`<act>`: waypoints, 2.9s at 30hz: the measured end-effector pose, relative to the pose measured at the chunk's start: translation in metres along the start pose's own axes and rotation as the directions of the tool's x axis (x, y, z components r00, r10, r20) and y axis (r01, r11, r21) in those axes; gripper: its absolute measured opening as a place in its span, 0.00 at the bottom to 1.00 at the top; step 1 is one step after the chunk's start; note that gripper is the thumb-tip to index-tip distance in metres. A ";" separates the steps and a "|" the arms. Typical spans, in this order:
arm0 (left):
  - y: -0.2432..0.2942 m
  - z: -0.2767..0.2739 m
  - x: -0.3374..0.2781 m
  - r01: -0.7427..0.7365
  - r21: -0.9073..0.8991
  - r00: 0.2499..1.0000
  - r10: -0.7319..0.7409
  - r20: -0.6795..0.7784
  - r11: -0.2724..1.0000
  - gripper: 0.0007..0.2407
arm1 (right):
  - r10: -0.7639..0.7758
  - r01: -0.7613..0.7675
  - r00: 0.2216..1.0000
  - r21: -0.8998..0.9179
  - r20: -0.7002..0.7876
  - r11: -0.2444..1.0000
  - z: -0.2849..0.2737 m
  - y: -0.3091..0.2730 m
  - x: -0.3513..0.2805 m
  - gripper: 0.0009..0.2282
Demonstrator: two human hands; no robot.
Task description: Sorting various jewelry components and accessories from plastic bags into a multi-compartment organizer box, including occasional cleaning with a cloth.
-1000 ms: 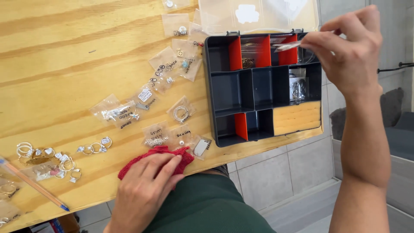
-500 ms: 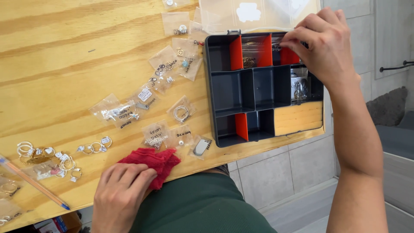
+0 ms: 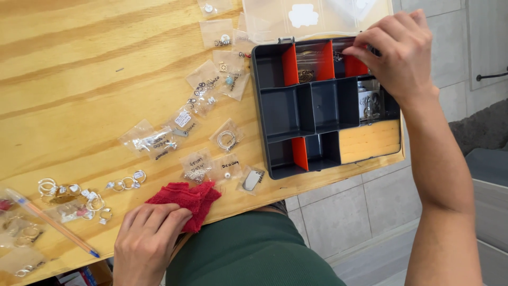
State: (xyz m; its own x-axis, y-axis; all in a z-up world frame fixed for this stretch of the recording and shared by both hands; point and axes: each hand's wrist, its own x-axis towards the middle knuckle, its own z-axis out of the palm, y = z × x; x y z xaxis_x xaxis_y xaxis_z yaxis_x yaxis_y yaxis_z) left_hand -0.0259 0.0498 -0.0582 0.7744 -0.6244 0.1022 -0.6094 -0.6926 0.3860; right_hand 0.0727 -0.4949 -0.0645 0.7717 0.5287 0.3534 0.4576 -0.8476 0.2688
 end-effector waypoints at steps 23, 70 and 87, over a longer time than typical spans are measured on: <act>-0.014 -0.013 -0.005 -0.082 -0.145 0.969 0.045 -0.243 0.986 0.05 | -0.334 0.286 0.823 0.173 0.460 0.943 -0.013 -0.221 0.135 0.03; -0.048 0.022 0.036 -0.166 0.222 0.979 0.188 -0.080 0.961 0.02 | -0.419 -0.367 0.898 0.748 0.131 -0.553 -0.114 -0.323 0.089 0.19; 0.028 0.017 0.048 -0.122 -0.947 0.860 -0.507 0.047 -0.295 0.16 | 0.472 -0.282 0.880 0.742 -0.053 0.609 -0.073 -0.359 0.130 0.19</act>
State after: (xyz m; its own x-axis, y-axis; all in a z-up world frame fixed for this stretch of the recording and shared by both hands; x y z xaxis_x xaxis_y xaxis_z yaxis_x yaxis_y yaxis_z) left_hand -0.0092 -0.0058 -0.0581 0.9675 -0.2028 -0.1509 0.2464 0.6233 0.7422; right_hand -0.0231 -0.1182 -0.0499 0.8719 0.0678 0.4850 0.3884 -0.6989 -0.6005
